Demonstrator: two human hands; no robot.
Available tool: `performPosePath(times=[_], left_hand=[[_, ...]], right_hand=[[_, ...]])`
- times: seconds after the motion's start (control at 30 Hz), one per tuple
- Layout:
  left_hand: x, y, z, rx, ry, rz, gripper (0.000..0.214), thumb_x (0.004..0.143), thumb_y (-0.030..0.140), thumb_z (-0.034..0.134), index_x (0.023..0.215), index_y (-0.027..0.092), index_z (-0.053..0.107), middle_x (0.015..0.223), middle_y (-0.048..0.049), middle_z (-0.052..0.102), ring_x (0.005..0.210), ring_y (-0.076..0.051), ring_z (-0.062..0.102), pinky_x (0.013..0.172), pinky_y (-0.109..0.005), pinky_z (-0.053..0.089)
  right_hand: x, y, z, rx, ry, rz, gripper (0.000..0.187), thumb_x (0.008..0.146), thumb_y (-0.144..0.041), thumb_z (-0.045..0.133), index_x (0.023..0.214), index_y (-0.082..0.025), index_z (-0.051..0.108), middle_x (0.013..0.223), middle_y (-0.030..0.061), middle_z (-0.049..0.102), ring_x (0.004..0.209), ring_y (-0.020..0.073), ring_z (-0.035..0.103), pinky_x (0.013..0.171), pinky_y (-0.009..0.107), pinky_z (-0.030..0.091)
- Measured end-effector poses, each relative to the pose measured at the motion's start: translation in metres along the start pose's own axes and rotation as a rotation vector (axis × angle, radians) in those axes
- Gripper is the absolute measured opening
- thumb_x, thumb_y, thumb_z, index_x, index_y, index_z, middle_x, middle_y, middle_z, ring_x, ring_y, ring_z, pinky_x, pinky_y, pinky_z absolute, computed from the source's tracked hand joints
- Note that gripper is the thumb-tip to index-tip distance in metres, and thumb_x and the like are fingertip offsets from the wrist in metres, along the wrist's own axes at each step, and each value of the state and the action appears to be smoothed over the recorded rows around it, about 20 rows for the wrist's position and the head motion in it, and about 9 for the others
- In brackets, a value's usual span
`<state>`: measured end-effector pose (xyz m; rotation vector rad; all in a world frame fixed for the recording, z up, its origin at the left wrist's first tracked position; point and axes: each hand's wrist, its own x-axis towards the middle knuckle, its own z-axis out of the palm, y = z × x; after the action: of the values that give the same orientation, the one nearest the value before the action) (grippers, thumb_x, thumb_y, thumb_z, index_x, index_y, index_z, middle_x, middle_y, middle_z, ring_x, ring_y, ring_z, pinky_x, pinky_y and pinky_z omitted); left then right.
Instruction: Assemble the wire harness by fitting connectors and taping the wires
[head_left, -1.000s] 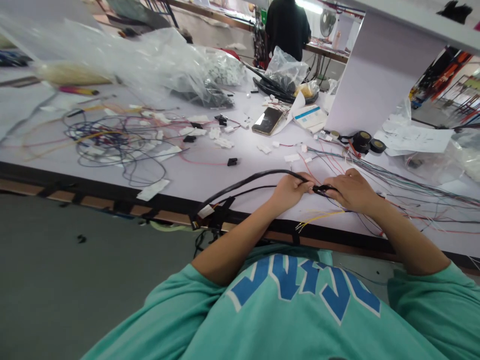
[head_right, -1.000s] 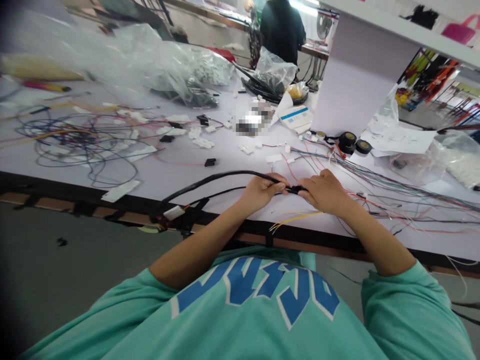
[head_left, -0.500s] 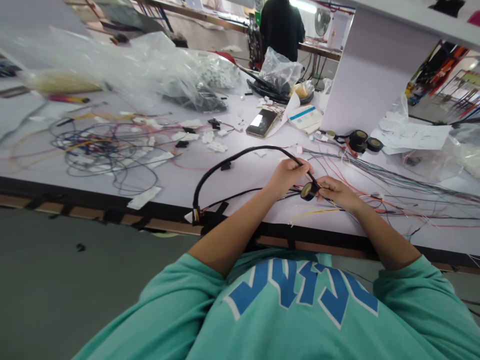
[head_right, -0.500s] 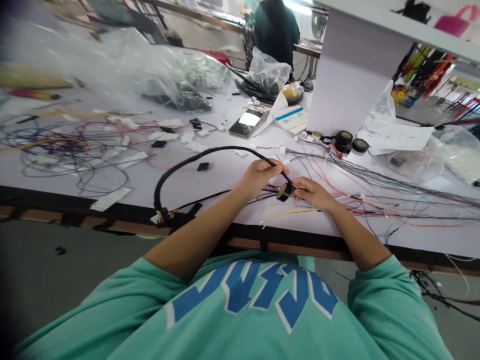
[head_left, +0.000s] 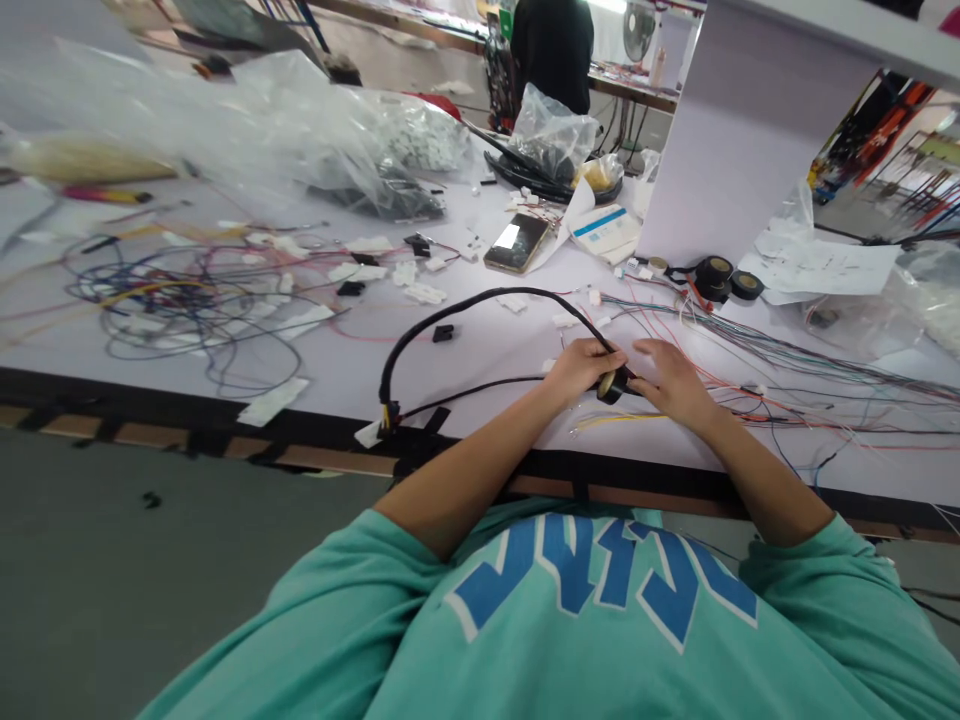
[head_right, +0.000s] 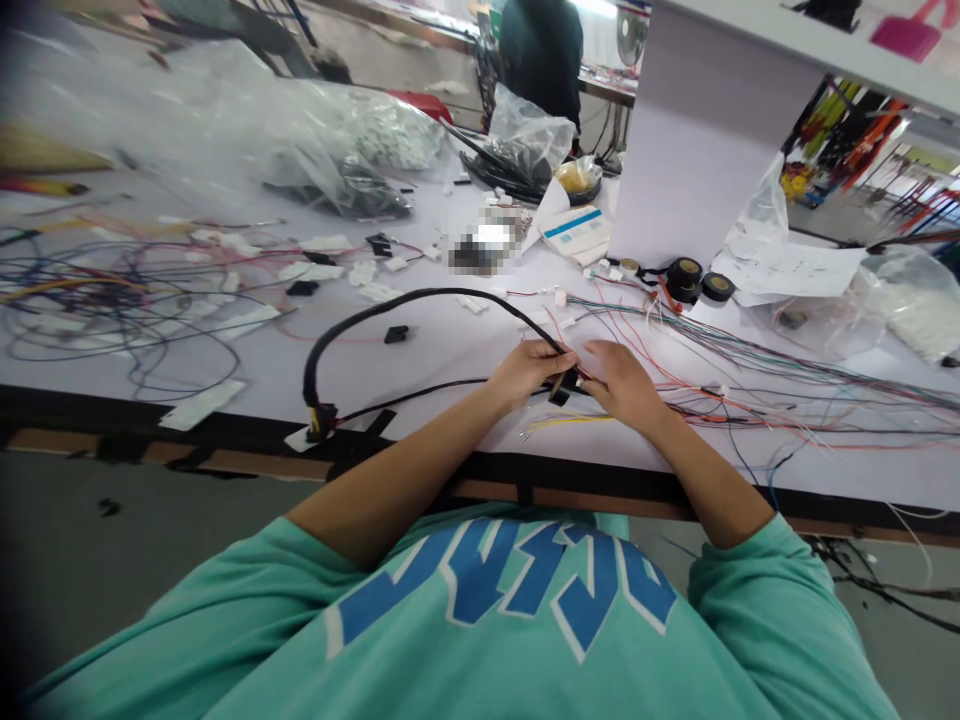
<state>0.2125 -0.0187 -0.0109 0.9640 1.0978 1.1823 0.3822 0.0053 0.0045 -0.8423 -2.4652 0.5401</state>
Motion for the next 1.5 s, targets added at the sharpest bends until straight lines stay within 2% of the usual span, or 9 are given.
performPosePath(times=[0.13,0.23,0.5,0.7,0.8,0.93,1.17,1.33,1.5], left_hand=[[-0.002,0.005,0.003,-0.013,0.016,-0.019,0.013,0.064,0.020,0.069,0.057,0.012,0.061,0.049,0.0017,0.056,0.048,-0.008,0.050,0.049,-0.019,0.039],[-0.004,0.010,0.002,-0.032,-0.033,-0.036,0.012,0.066,0.019,0.068,0.058,0.012,0.062,0.049,0.0019,0.055,0.046,-0.007,0.048,0.047,-0.019,0.038],[-0.006,0.014,-0.001,0.143,-0.127,0.101,0.004,0.068,0.015,0.064,0.065,0.012,0.065,0.053,0.0002,0.058,0.050,-0.010,0.053,0.053,-0.022,0.046],[-0.008,0.014,0.002,0.504,-0.019,0.417,0.007,0.070,0.017,0.064,0.066,0.019,0.070,0.072,-0.0020,0.068,0.079,-0.018,0.062,0.082,-0.031,0.047],[-0.003,0.013,-0.001,0.475,-0.045,0.521,0.003,0.067,0.021,0.069,0.065,0.019,0.069,0.079,-0.0040,0.069,0.091,-0.020,0.061,0.093,-0.035,0.043],[0.002,0.009,-0.003,0.228,-0.216,0.401,0.019,0.072,0.034,0.065,0.076,0.015,0.068,0.083,-0.0063,0.069,0.084,-0.019,0.063,0.082,-0.033,0.048],[0.000,0.015,0.002,0.235,-0.243,0.360,0.023,0.073,0.036,0.063,0.076,0.013,0.064,0.070,-0.0018,0.063,0.068,-0.014,0.059,0.066,-0.025,0.046],[0.001,0.014,0.007,0.186,-0.152,0.265,0.013,0.077,0.026,0.058,0.072,0.014,0.057,0.061,0.0015,0.057,0.056,-0.010,0.054,0.061,-0.023,0.046],[-0.002,0.013,0.013,0.127,-0.054,0.178,0.009,0.077,0.016,0.056,0.068,0.013,0.055,0.054,0.0026,0.055,0.046,-0.008,0.051,0.050,-0.020,0.045]], right_hand=[[-0.001,-0.035,-0.004,-0.483,-0.173,-0.539,0.026,0.092,-0.014,0.034,0.098,-0.021,0.058,0.103,0.0058,0.065,0.103,0.0179,0.054,0.094,0.038,0.035],[0.000,-0.054,-0.009,-0.659,-0.315,-0.641,0.027,0.092,-0.012,0.035,0.089,-0.020,0.060,0.090,0.0039,0.066,0.090,0.0174,0.055,0.087,0.035,0.034],[0.007,-0.022,-0.050,-0.522,-0.297,-0.110,0.027,0.089,-0.034,0.042,0.101,-0.016,0.059,0.089,0.0089,0.067,0.081,0.0199,0.058,0.073,0.032,0.035],[0.021,0.020,-0.014,-0.140,-0.200,-0.125,0.027,0.088,-0.029,0.036,0.086,-0.018,0.060,0.095,0.0099,0.065,0.091,0.0193,0.058,0.081,0.036,0.041],[0.018,0.026,0.001,0.164,-0.100,0.033,0.022,0.084,-0.036,0.044,0.084,-0.019,0.057,0.093,0.0073,0.064,0.089,0.0179,0.059,0.079,0.035,0.046],[0.008,0.021,0.000,0.445,-0.109,0.354,0.023,0.077,-0.043,0.054,0.080,-0.020,0.054,0.073,0.0001,0.062,0.069,0.0145,0.058,0.067,0.031,0.048],[0.003,0.013,-0.018,0.551,-0.134,0.410,0.029,0.075,-0.048,0.055,0.081,-0.020,0.056,0.073,-0.0012,0.062,0.069,0.0129,0.057,0.068,0.030,0.047],[-0.006,0.004,-0.034,0.165,0.005,0.086,0.020,0.081,-0.031,0.050,0.096,-0.020,0.057,0.100,0.0065,0.066,0.094,0.0185,0.060,0.084,0.037,0.046],[-0.014,-0.034,-0.028,-0.425,-0.224,-0.473,0.026,0.084,-0.007,0.038,0.093,-0.018,0.061,0.101,0.0090,0.067,0.105,0.0199,0.054,0.094,0.037,0.036]])
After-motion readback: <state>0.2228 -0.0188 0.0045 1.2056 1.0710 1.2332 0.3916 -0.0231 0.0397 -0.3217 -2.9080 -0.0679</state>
